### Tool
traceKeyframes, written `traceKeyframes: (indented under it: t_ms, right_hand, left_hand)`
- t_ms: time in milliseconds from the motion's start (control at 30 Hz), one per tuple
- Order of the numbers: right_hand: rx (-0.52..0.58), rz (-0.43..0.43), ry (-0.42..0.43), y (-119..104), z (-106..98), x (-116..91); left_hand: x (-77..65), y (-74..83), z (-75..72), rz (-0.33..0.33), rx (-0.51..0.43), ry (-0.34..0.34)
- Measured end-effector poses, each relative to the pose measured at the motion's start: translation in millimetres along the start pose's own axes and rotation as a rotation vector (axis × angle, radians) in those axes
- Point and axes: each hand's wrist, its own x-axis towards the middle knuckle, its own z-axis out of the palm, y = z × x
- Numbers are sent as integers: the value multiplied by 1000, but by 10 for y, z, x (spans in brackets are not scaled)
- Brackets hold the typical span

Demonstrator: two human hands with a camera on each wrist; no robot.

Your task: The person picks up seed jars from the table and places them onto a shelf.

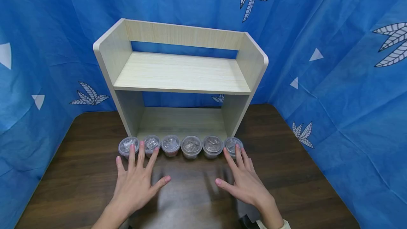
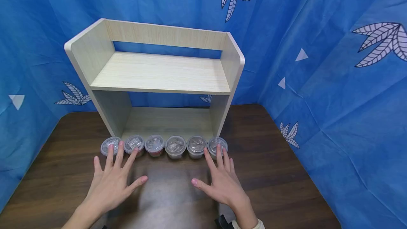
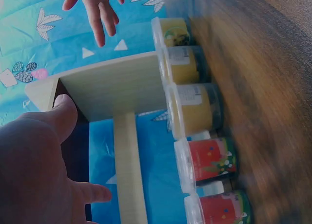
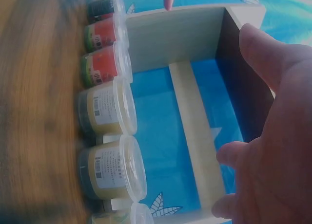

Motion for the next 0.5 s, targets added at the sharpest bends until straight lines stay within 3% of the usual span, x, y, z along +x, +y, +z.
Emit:
traceKeyframes:
  t_ms: [267, 500]
  right_hand:
    - [-6, 21, -1, 11, -31, 23]
    - [-4, 28, -2, 4, -54, 23]
  left_hand:
    - [36, -8, 37, 10, -7, 12]
    - [65, -57, -23, 12, -35, 21]
